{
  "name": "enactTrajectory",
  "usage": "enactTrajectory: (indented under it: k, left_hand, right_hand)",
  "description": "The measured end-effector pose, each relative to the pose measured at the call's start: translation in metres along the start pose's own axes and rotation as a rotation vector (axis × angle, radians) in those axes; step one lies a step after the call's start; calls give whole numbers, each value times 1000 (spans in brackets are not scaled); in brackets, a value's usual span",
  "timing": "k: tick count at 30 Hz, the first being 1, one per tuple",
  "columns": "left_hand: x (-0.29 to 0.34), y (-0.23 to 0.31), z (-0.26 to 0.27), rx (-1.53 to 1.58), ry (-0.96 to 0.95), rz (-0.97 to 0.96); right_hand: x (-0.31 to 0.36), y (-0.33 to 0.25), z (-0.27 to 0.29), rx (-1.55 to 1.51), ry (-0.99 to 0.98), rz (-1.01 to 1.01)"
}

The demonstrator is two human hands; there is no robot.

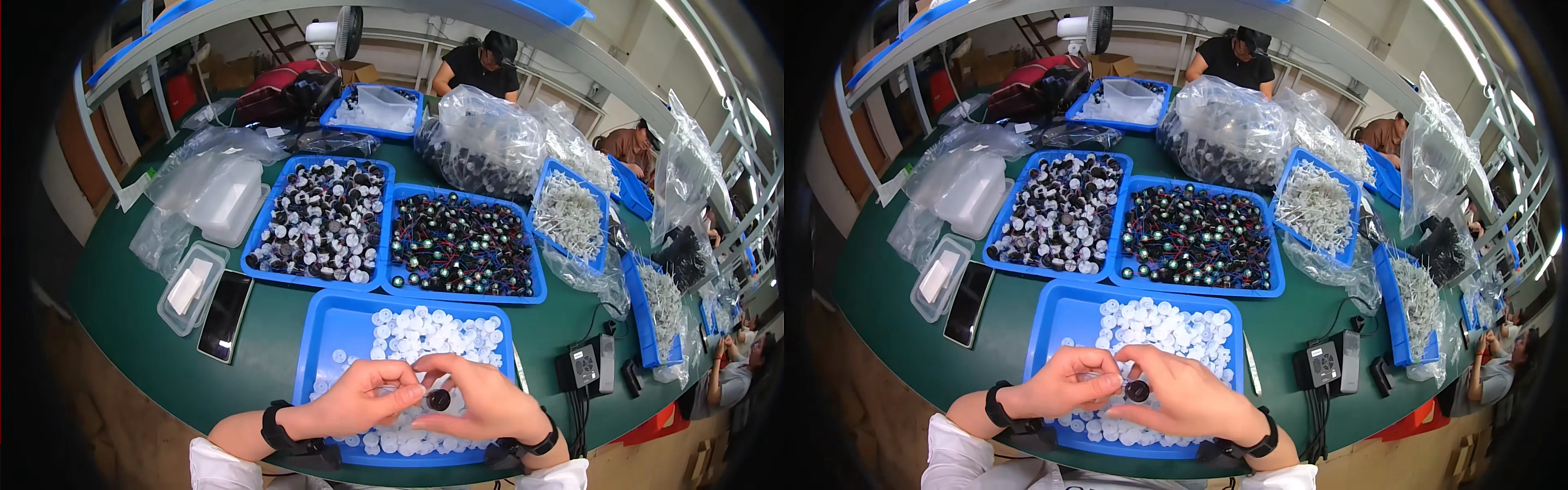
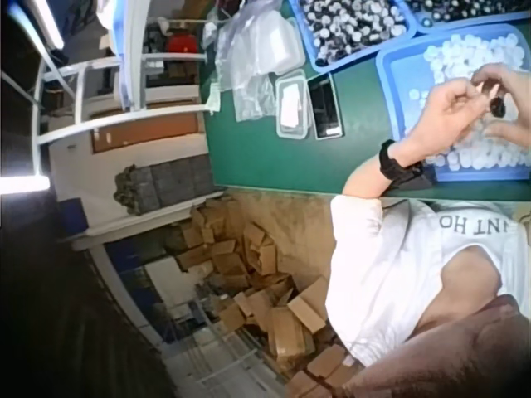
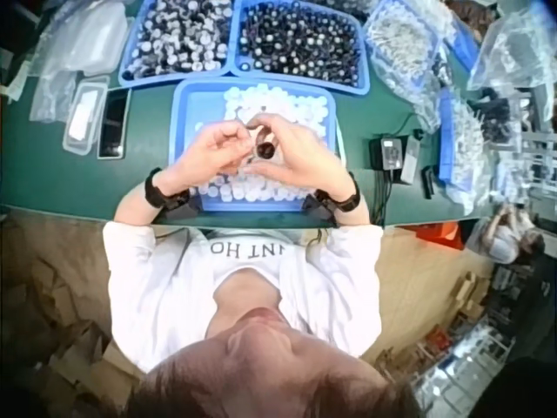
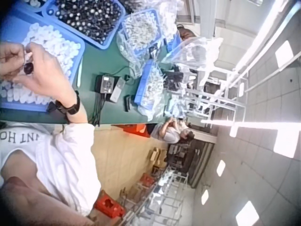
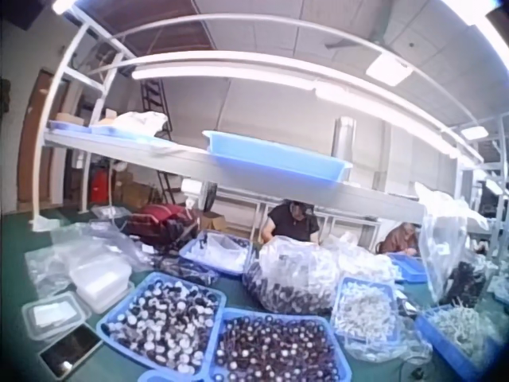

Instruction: Assembling small plastic housings with LED components and internal wiring on a workbench.

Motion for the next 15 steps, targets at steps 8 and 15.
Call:
enactTrajectory:
  k: [8,15]
  left_hand:
    - [6,18,13,-142,58,41]
    - [6,22,20,-317,101,38]
  right_hand:
    - [0,-3,-3,100,121,4]
    - [-1,-5,-3,249,165,39]
Point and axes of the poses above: each hand's wrist, its own x-axis away from the middle knuckle, its own z-axis out of the back of the hand, y = z × x, the point moved 4 cm from there along -x, towards the middle knuckle, and after that the axes turned 15 degrees about -y, right-handed, at the moved point
